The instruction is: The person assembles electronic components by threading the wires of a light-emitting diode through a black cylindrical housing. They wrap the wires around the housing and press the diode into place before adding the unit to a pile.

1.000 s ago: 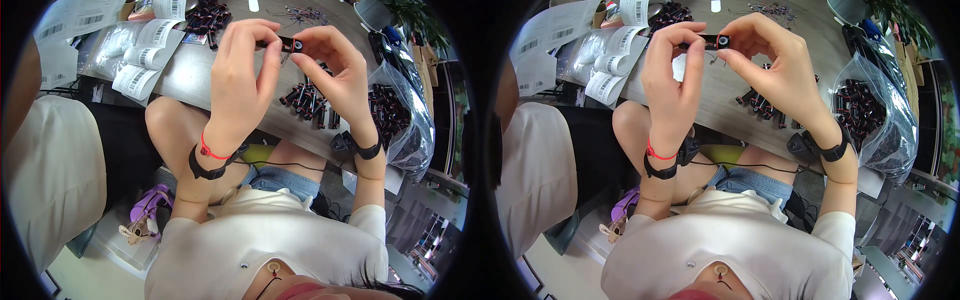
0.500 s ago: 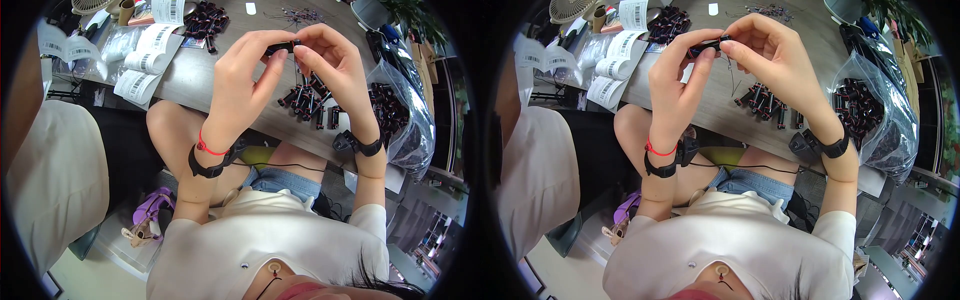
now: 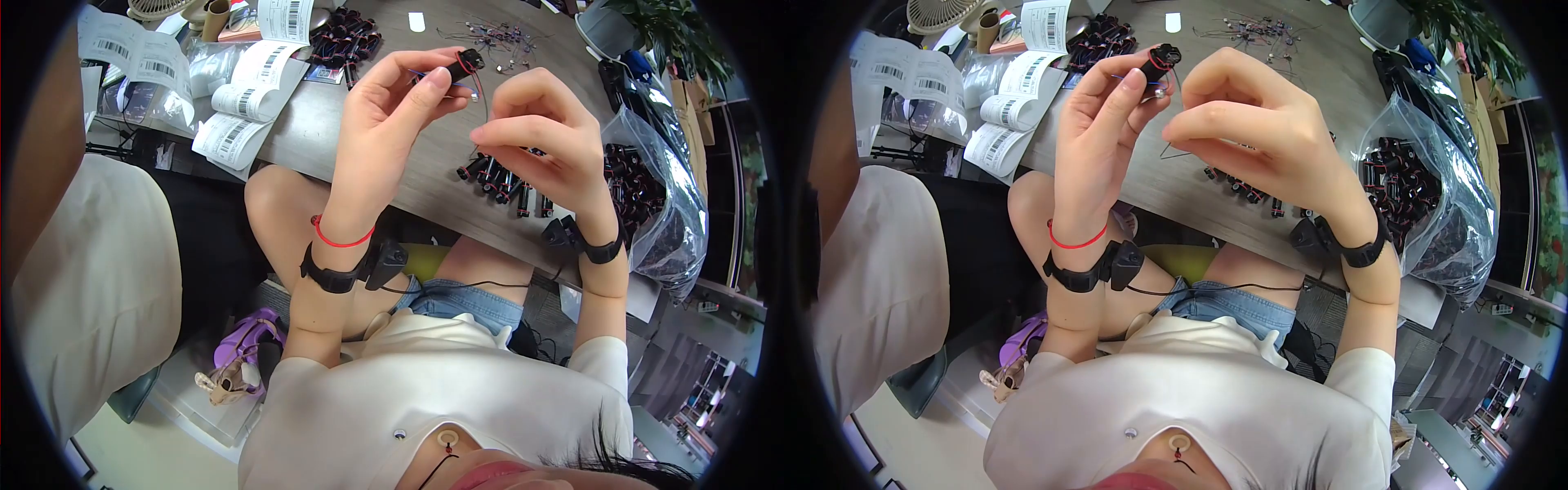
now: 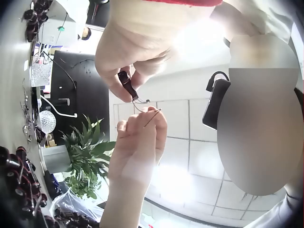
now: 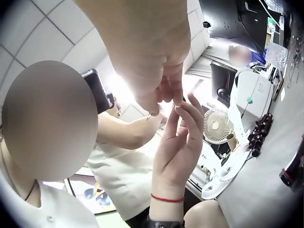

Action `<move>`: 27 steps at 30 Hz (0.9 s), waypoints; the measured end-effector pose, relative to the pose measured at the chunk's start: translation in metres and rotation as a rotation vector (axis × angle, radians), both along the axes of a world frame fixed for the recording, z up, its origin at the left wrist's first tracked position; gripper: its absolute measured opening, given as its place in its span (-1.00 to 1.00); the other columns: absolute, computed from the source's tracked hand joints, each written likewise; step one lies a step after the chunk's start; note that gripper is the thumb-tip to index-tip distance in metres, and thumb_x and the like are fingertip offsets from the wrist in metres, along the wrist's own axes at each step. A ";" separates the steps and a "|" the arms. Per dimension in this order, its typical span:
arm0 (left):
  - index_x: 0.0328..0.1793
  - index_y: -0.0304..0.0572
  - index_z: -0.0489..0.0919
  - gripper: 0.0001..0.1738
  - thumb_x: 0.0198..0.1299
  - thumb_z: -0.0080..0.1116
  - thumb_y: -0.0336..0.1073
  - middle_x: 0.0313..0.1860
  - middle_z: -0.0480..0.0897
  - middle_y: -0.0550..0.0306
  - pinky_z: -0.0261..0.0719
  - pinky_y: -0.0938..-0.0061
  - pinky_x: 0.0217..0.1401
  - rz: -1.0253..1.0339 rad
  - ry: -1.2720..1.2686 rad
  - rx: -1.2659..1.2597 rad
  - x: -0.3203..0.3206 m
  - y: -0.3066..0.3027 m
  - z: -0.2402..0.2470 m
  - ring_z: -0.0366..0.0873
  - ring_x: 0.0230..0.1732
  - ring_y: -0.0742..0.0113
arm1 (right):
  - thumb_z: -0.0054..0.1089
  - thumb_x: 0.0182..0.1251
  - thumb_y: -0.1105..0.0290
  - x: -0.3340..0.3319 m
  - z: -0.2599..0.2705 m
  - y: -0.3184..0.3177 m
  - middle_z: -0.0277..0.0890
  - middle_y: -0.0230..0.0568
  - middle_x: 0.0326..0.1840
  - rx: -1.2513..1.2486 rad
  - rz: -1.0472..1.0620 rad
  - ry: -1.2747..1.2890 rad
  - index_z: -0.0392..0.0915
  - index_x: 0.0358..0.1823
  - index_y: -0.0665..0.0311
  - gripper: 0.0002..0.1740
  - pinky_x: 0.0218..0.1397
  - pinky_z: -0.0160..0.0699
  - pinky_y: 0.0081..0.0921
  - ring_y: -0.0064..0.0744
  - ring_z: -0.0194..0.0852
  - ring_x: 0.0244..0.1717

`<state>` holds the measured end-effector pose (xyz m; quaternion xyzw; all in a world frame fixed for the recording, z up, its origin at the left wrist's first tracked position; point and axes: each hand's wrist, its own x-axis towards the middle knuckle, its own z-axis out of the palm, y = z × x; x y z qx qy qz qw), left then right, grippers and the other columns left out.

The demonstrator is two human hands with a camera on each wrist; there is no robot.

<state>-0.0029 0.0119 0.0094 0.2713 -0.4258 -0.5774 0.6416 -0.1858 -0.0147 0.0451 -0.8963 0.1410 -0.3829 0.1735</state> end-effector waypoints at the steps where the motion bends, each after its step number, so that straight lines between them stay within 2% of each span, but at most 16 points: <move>1: 0.03 -0.34 0.53 -0.78 0.35 0.04 -0.39 0.01 0.58 0.06 0.60 0.52 0.05 -0.014 0.006 0.007 -0.001 0.000 0.000 0.59 -0.08 0.44 | 0.27 0.04 0.67 0.001 0.000 0.001 0.39 -0.23 -0.23 0.018 0.019 -0.047 0.64 -0.22 0.27 -0.75 -0.35 0.43 -0.65 -0.50 0.42 -0.32; 4: 0.01 -0.36 0.53 -0.80 0.34 0.04 -0.40 0.09 0.54 0.03 0.60 0.51 0.04 -0.029 -0.058 -0.005 -0.005 0.000 0.000 0.60 -0.08 0.43 | 0.28 0.02 0.67 0.002 0.001 0.002 0.40 -0.20 -0.24 0.054 0.055 -0.142 0.63 -0.21 0.29 -0.74 -0.37 0.43 -0.64 -0.49 0.43 -0.33; 7: -0.01 -0.37 0.54 -0.81 0.32 0.05 -0.42 0.13 0.51 0.01 0.61 0.51 0.04 -0.051 -0.134 -0.031 -0.007 0.003 0.002 0.60 -0.09 0.42 | 0.30 -0.01 0.66 -0.003 0.005 0.005 0.41 -0.16 -0.27 0.450 0.171 -0.376 0.60 -0.21 0.31 -0.72 -0.38 0.46 -0.62 -0.43 0.46 -0.35; 8: -0.02 -0.38 0.54 -0.81 0.31 0.06 -0.44 0.14 0.50 0.00 0.61 0.51 0.04 -0.062 -0.178 -0.052 -0.008 0.004 0.004 0.60 -0.10 0.42 | 0.30 -0.01 0.66 -0.006 0.004 0.004 0.41 -0.16 -0.27 0.451 0.168 -0.375 0.60 -0.21 0.31 -0.72 -0.38 0.46 -0.62 -0.43 0.46 -0.35; 11: -0.04 -0.40 0.55 -0.83 0.28 0.08 -0.47 0.13 0.50 0.00 0.61 0.53 0.02 -0.079 -0.216 -0.099 -0.011 0.004 0.002 0.60 -0.11 0.41 | 0.28 -0.02 0.69 -0.017 0.001 -0.005 0.45 -0.14 -0.28 0.886 0.336 -0.628 0.57 -0.21 0.34 -0.71 -0.38 0.49 -0.58 -0.36 0.48 -0.38; 12: -0.05 -0.40 0.55 -0.83 0.27 0.10 -0.48 0.12 0.50 0.00 0.60 0.54 0.00 -0.079 -0.212 -0.124 -0.012 0.004 0.000 0.61 -0.12 0.40 | 0.28 -0.02 0.69 -0.018 -0.001 -0.007 0.45 -0.14 -0.28 0.885 0.331 -0.629 0.57 -0.21 0.34 -0.71 -0.38 0.49 -0.58 -0.36 0.48 -0.38; 15: -0.06 -0.41 0.56 -0.84 0.25 0.11 -0.51 0.09 0.51 0.00 0.59 0.57 -0.04 -0.057 -0.267 -0.177 -0.013 0.004 -0.001 0.61 -0.13 0.40 | 0.09 0.30 0.58 -0.017 -0.010 -0.011 0.45 -0.08 -0.22 0.652 0.193 -0.649 0.47 -0.23 0.37 -0.95 -0.60 0.26 -0.71 -0.61 0.30 -0.57; 16: -0.06 -0.41 0.56 -0.84 0.25 0.11 -0.51 0.08 0.51 0.00 0.58 0.58 -0.07 -0.032 -0.328 -0.206 -0.012 0.003 0.000 0.61 -0.13 0.39 | 0.09 0.30 0.58 -0.017 -0.008 -0.011 0.45 -0.08 -0.22 0.651 0.191 -0.649 0.47 -0.23 0.37 -0.95 -0.60 0.26 -0.71 -0.61 0.30 -0.57; 19: -0.06 -0.42 0.56 -0.84 0.24 0.12 -0.53 0.06 0.51 0.00 0.56 0.60 -0.11 0.002 -0.421 -0.242 -0.010 0.003 0.000 0.61 -0.13 0.39 | 0.13 0.27 0.62 -0.016 0.000 -0.011 0.50 -0.08 -0.20 0.336 -0.162 -0.528 0.48 -0.20 0.39 -0.91 -0.60 0.23 -0.74 -0.64 0.32 -0.57; 21: -0.07 -0.42 0.56 -0.84 0.23 0.11 -0.54 0.06 0.51 0.00 0.55 0.60 -0.13 0.019 -0.483 -0.257 -0.011 0.003 -0.001 0.61 -0.13 0.38 | 0.14 0.26 0.64 -0.013 -0.002 -0.008 0.52 -0.09 -0.19 0.342 -0.201 -0.550 0.49 -0.19 0.39 -0.89 -0.59 0.24 -0.75 -0.65 0.34 -0.55; 23: -0.07 -0.42 0.56 -0.84 0.23 0.11 -0.54 0.05 0.51 0.00 0.55 0.60 -0.13 -0.027 -0.440 -0.233 -0.016 0.005 -0.002 0.61 -0.14 0.37 | 0.16 0.24 0.66 -0.012 -0.005 -0.005 0.55 -0.11 -0.18 0.351 -0.280 -0.596 0.52 -0.16 0.39 -0.85 -0.57 0.25 -0.76 -0.66 0.38 -0.51; 24: -0.07 -0.42 0.56 -0.84 0.23 0.11 -0.54 0.05 0.51 0.00 0.55 0.59 -0.12 -0.073 -0.397 -0.210 -0.020 0.007 -0.003 0.61 -0.14 0.37 | 0.16 0.24 0.66 -0.014 -0.008 -0.006 0.55 -0.11 -0.18 0.351 -0.286 -0.594 0.52 -0.16 0.39 -0.85 -0.57 0.25 -0.76 -0.66 0.38 -0.51; 27: -0.07 -0.42 0.55 -0.84 0.23 0.10 -0.55 0.04 0.51 0.01 0.55 0.59 -0.12 -0.139 -0.318 -0.172 -0.027 0.010 -0.005 0.61 -0.14 0.36 | 0.17 0.23 0.67 -0.017 -0.015 -0.017 0.58 -0.16 -0.20 0.445 -0.067 -0.718 0.54 -0.12 0.38 -0.80 -0.49 0.33 -0.78 -0.64 0.45 -0.42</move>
